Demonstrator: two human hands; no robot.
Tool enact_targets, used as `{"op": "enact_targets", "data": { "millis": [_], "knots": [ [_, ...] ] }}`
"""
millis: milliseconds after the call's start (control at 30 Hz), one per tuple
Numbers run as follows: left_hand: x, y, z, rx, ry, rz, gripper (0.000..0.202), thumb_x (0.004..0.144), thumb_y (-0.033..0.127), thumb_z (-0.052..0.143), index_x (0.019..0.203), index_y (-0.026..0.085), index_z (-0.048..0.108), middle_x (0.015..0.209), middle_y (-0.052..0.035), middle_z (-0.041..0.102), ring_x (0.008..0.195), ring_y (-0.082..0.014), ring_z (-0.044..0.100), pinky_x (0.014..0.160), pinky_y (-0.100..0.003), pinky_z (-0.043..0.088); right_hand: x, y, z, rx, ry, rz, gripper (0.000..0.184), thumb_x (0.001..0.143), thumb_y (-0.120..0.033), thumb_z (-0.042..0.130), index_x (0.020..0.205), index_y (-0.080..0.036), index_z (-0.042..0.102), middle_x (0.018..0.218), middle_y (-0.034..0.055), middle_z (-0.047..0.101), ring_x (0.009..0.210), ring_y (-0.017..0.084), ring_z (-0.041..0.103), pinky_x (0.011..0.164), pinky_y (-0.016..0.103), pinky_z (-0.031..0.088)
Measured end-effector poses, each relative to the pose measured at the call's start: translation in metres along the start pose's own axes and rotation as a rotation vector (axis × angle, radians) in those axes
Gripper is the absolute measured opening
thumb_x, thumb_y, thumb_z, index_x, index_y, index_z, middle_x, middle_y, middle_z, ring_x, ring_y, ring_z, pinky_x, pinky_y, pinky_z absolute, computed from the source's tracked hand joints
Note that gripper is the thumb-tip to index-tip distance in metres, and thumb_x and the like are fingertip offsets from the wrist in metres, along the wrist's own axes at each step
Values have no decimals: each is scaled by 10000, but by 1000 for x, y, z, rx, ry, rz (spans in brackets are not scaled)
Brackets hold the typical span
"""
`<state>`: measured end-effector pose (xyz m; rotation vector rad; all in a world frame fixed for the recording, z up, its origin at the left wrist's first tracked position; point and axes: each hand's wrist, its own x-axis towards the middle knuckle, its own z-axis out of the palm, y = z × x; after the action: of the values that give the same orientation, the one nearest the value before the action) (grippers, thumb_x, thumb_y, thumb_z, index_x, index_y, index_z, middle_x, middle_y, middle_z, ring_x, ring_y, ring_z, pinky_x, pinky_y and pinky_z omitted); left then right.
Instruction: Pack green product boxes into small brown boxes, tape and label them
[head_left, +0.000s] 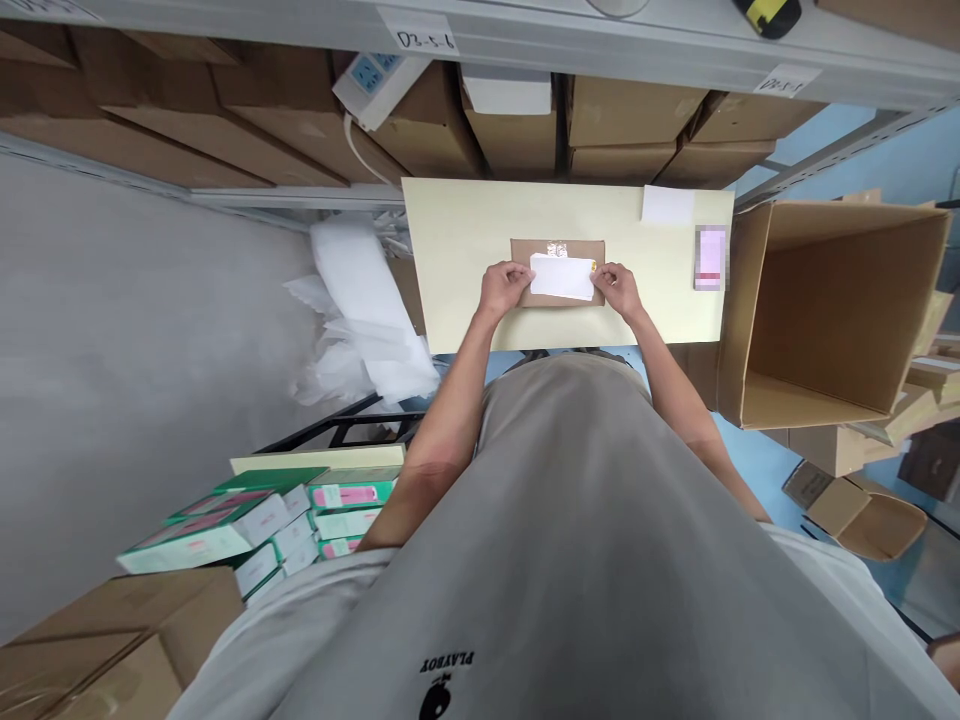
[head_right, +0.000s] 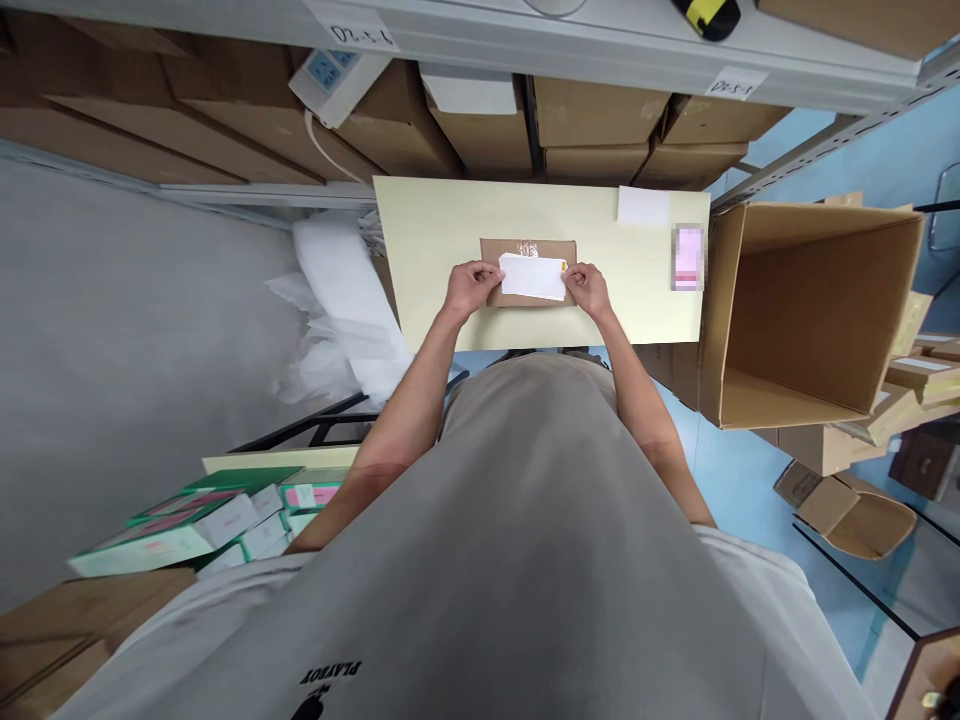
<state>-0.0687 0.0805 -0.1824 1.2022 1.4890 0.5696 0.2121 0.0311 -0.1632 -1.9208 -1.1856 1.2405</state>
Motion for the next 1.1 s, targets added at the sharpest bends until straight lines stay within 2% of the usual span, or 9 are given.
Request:
{"op": "enact_targets", "data": {
  "millis": [300, 633, 733, 833, 933, 1100],
  "knots": [
    [0, -13, 3, 65, 20, 61, 96, 902, 297, 814, 859, 215, 788, 897, -27, 725, 822, -186, 602, 863, -330, 513, 0, 12, 4, -7, 8, -40, 418, 931, -642, 859, 855, -258, 711, 887, 7, 622, 849, 203, 561, 897, 365, 550],
    [-7, -15, 14, 215, 117, 144, 84, 979, 220, 748, 897, 230, 740, 909, -31, 677, 823, -203, 641, 895, -362, 555, 0, 20, 9, -84, 62, -58, 336, 1008, -542, 816, 897, -236, 730, 836, -7, 601, 806, 194, 569, 885, 374, 577],
    [-13, -13, 20, 286, 136, 174, 84, 997, 252, 768, 936, 243, 711, 909, -39, 650, 897, -241, 653, 969, -407, 559, -2, 20, 14, -156, 79, -55, 286, 949, -475, 874, 936, -238, 714, 880, -12, 589, 841, 202, 573, 905, 380, 569],
    [-19, -10, 27, 390, 157, 180, 343, 873, 362, 965, 1002, 258, 665, 1007, -62, 652, 1058, -305, 644, 1064, -473, 546, -3, 20, 21, -256, 108, -71, 378, 871, -482, 956, 987, -244, 687, 976, 12, 608, 919, 229, 590, 914, 396, 566],
    [-22, -8, 32, 468, 163, 146, 549, 777, 444, 1057, 1062, 268, 623, 1120, -89, 645, 1166, -357, 610, 1090, -516, 534, -3, 22, 28, -329, 136, -71, 419, 890, -536, 945, 1012, -250, 665, 1050, 46, 630, 1002, 266, 605, 934, 421, 570],
    [-19, -9, 31, 464, 148, 133, 407, 901, 412, 962, 1039, 269, 607, 1063, -83, 645, 1110, -338, 622, 1098, -514, 525, -3, 24, 32, -346, 157, -79, 320, 1035, -539, 804, 1024, -254, 660, 1046, 61, 651, 1012, 275, 626, 951, 422, 573]
  ]
}}
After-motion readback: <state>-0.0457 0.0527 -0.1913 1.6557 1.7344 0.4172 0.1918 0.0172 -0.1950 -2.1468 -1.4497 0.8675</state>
